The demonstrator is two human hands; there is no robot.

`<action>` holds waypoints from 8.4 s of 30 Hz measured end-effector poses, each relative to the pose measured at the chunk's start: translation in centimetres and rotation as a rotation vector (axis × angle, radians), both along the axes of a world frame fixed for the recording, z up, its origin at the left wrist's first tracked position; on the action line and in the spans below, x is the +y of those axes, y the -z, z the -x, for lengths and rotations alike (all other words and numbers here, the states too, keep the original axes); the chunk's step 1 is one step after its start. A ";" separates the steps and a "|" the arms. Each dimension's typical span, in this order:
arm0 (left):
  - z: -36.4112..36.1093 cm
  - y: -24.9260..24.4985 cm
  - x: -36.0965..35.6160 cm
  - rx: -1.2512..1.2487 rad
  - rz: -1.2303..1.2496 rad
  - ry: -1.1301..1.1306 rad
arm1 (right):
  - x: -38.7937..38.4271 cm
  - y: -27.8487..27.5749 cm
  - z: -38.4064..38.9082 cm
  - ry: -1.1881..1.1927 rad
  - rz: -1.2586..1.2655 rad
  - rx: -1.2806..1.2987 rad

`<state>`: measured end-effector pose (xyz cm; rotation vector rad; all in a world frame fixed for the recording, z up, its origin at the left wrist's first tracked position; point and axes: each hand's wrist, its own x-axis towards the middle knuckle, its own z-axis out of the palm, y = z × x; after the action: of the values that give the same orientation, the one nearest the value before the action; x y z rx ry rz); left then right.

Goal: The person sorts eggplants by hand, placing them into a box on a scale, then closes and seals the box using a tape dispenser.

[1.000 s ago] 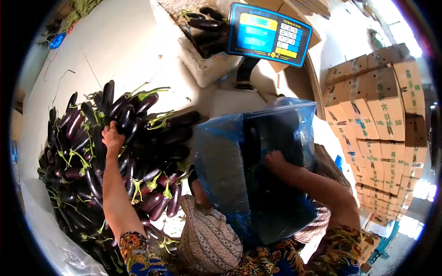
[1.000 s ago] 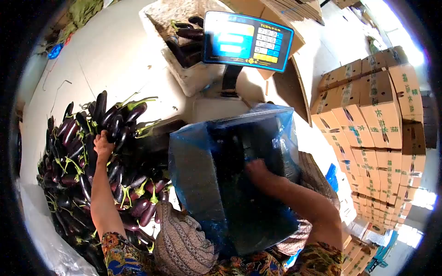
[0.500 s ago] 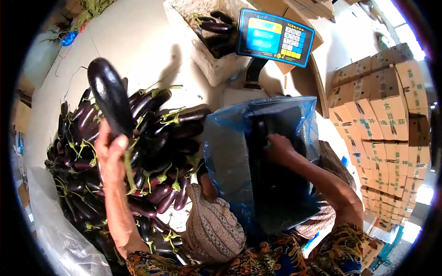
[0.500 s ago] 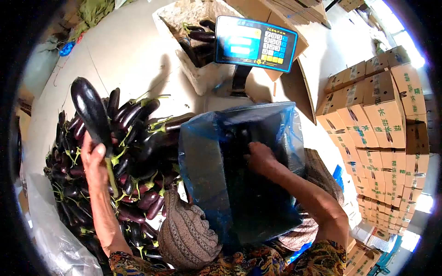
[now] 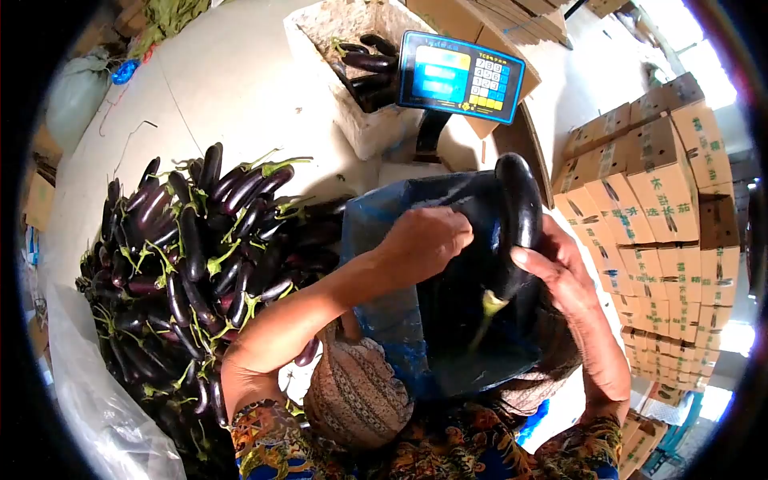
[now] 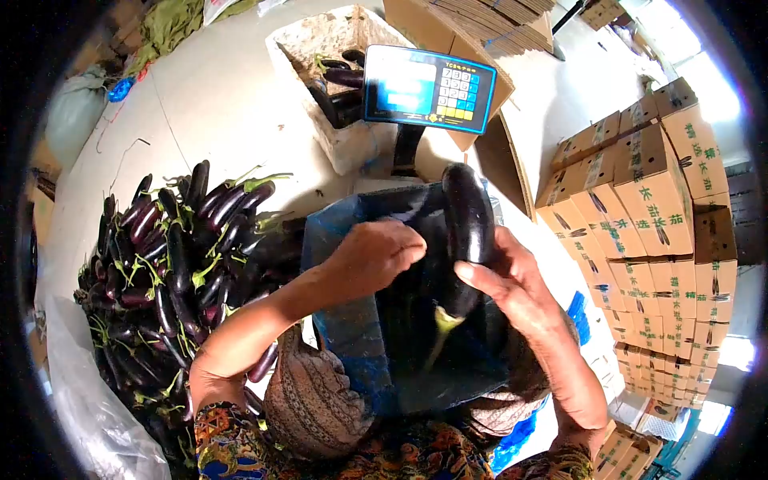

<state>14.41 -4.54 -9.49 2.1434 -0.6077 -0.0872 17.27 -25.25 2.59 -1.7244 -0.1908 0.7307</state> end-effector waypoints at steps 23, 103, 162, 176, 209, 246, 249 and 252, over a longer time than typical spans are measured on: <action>-1.6 13.0 -10.8 0.007 -0.878 0.379 | 1.3 22.3 -2.5 -0.683 1.369 -0.681; 25.2 18.5 19.0 0.263 -0.867 -1.169 | -4.6 25.0 2.1 -0.755 0.906 -0.813; 22.9 13.8 11.6 -0.008 -0.002 -1.280 | 1.3 18.4 0.4 -0.804 0.926 -0.515; 32.3 14.8 20.5 0.426 0.011 -1.249 | 3.6 10.6 0.4 -0.721 0.508 -0.642; 27.1 16.2 5.4 0.500 0.646 -0.975 | 2.6 20.0 4.9 -0.385 0.238 0.391; 26.2 17.2 29.7 0.020 -0.701 -1.731 | -2.2 19.7 3.8 -0.940 0.678 -0.250; 24.1 19.0 31.9 0.224 -0.837 -1.753 | -0.9 18.5 3.9 -0.991 0.574 -0.193; 22.9 18.1 32.8 0.282 -0.880 -1.714 | 0.2 16.6 3.7 -1.068 0.623 -0.174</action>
<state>-8.50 28.24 -27.63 2.6219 1.7716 0.3374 13.56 -25.00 -14.04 -2.2397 -1.1630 1.5166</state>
